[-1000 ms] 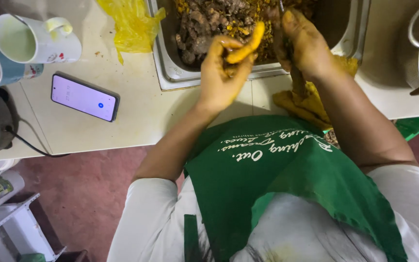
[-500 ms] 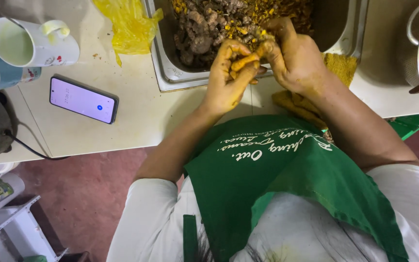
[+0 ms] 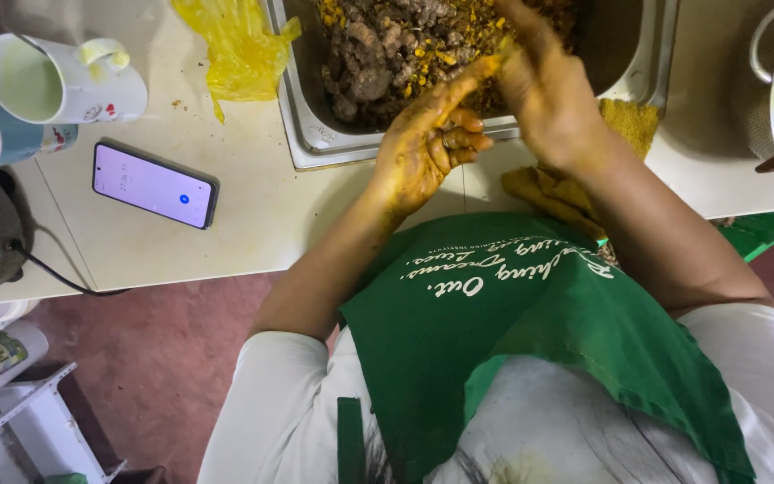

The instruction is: Peeling and scraping turmeric roots using a knife over a sink

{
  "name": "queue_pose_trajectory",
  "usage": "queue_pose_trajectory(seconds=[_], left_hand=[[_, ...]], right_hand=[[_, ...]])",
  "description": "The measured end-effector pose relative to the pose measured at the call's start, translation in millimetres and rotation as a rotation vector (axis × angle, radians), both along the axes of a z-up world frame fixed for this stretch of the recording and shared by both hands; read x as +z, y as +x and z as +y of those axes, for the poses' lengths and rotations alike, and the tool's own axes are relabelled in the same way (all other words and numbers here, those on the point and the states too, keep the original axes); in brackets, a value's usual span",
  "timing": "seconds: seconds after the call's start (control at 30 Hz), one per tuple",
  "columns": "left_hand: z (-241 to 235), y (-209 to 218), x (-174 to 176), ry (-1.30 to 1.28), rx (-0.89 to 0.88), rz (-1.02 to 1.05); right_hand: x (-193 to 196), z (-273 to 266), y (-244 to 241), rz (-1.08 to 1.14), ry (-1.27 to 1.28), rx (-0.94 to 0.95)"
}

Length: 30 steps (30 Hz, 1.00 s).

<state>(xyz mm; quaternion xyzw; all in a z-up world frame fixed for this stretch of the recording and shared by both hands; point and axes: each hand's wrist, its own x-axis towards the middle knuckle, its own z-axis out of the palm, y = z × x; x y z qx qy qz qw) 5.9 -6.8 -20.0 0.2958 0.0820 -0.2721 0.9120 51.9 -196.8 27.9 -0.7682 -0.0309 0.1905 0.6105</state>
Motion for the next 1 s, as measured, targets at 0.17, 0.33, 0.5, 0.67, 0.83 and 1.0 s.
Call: queue_pose_trajectory(seconds=[0.17,0.33,0.5,0.67,0.83,1.0], left_hand=[[-8.8,-6.9,-20.1,-0.116,0.17,-0.027],[-14.6,-15.1,-19.6,-0.015,0.167,-0.115],[-18.5,-16.2,-28.0,-0.09,0.223,-0.039],[-11.1,-20.5,-20.3,-0.049,0.176,-0.026],[-21.6,-23.1,-8.8,-0.004,0.074,-0.278],[-58.0,9.3,15.2,0.278,-0.047,-0.415]], right_hand=[[-10.3,-3.5,-13.7,-0.545,-0.678,0.333],[-17.8,-5.0,-6.2,-0.654,-0.592,0.295],[-5.1,2.0,0.8,-0.325,-0.265,0.247],[-37.8,-2.3,14.9,-0.287,-0.416,0.092],[-77.1,-28.2,50.8,0.497,0.345,-0.28],[-112.2,-55.6,31.2,0.628,0.714,-0.176]])
